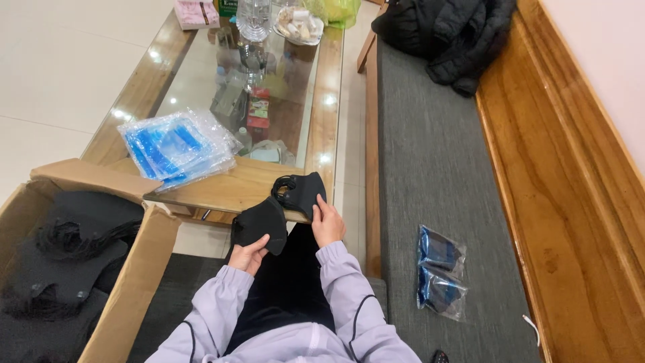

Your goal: Packaging black fabric face masks into individual plastic bags at a table

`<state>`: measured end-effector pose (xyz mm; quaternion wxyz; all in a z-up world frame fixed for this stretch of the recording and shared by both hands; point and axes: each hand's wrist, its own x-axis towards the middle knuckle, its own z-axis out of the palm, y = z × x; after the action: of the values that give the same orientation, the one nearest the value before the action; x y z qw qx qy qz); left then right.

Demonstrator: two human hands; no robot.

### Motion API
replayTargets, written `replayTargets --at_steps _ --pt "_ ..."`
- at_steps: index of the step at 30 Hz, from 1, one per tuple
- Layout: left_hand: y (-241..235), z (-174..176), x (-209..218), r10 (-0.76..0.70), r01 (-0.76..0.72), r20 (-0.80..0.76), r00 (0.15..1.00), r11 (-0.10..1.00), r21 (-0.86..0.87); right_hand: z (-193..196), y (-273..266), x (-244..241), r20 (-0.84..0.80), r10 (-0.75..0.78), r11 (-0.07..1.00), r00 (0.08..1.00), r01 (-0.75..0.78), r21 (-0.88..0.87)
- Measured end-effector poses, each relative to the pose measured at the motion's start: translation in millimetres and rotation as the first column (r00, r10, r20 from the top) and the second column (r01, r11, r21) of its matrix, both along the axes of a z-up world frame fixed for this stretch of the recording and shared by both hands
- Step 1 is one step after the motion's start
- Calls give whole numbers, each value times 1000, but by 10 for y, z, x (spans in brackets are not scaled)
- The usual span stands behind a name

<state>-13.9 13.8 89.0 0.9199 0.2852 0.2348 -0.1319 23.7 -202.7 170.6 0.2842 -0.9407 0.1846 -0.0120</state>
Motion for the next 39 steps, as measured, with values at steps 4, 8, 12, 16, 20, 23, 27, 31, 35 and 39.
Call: replayTargets --at_steps 4,8,12,16,20,23,27,31,35,39 --pt "-43 -123 32 5 -6 10 1000 1000 18 12 19 2 -8 12 1000 1000 -12 -15" --pt "-47 -266 31 -3 3 9 1000 1000 8 64 63 -26 -30 6 1000 1000 -5 7" --pt "-59 -66 18 12 -12 -15 1000 1000 9 68 49 -16 -27 35 999 999 -36 -28" --pt "-47 52 35 14 -14 -26 1000 1000 11 25 59 -5 -23 44 998 999 -45 -38" --pt "18 489 -4 -50 53 -151 987 999 11 -52 91 7 36 -27 999 999 29 -45" --pt "15 453 -12 -58 61 -149 987 998 12 -48 92 -3 34 -27 998 999 28 -51" --pt "-16 281 5 -59 61 -84 995 998 19 -45 88 -1 32 -25 999 999 26 -44" --pt "-1 508 -32 -85 91 -101 991 994 53 -29 79 -1 62 -35 999 997 37 -24" --pt "-12 510 -32 -113 122 -117 987 990 71 116 70 -46 84 -74 993 994 65 102" --pt "-53 202 -8 -119 122 -41 992 989 80 197 123 -130 241 -83 989 967 51 138"
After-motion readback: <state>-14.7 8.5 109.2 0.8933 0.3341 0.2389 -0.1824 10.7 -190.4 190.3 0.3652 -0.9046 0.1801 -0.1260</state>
